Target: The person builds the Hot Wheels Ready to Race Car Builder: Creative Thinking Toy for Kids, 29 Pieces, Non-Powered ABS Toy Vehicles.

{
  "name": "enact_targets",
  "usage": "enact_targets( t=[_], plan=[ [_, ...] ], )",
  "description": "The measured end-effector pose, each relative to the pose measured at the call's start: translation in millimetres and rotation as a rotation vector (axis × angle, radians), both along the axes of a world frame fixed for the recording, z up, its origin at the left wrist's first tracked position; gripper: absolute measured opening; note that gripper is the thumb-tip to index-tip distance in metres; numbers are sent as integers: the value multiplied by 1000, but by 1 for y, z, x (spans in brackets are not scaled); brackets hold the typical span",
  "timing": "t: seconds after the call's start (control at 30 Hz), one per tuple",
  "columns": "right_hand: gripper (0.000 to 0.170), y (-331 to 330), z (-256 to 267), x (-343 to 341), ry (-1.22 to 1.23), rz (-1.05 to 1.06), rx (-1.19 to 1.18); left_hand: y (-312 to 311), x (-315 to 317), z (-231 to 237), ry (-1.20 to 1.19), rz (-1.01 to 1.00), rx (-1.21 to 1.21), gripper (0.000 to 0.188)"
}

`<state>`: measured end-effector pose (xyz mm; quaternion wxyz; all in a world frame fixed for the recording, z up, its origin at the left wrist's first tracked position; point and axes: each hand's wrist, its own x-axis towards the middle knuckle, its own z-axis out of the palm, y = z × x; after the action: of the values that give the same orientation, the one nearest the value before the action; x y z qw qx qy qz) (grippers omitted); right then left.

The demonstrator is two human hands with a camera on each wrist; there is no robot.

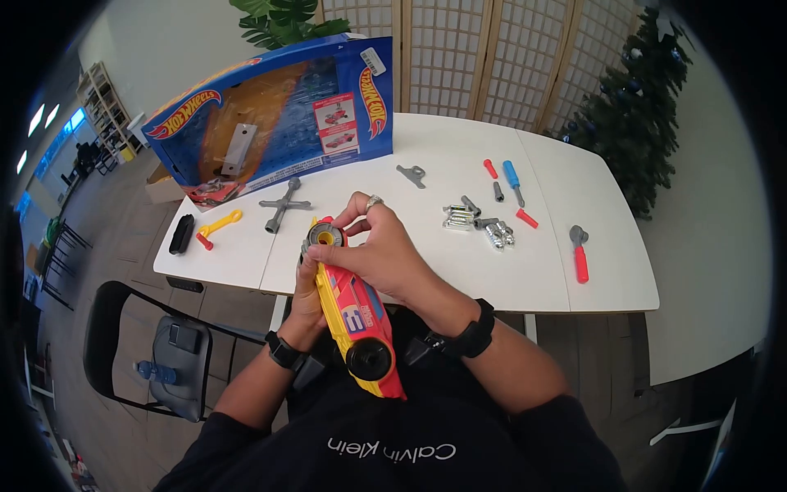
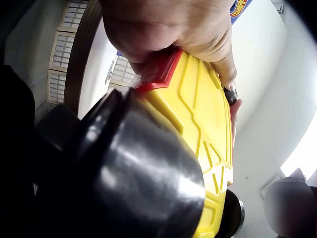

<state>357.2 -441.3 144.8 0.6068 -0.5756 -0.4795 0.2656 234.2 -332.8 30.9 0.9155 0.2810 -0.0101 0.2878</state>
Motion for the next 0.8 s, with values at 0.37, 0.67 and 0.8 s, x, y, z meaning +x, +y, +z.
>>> enact_targets(
  t=[0.37, 0.67, 0.8],
  plan=[
    [27, -10, -4, -4, 192, 54, 25, 6, 2, -19, 63, 16, 143, 75],
    [43, -19, 11, -3, 186, 52, -45, -7, -4, -5, 111, 118, 119, 79],
    [64, -18, -8, -1, -235, -186, 110, 4, -10, -28, 165, -68, 16, 73]
  ],
)
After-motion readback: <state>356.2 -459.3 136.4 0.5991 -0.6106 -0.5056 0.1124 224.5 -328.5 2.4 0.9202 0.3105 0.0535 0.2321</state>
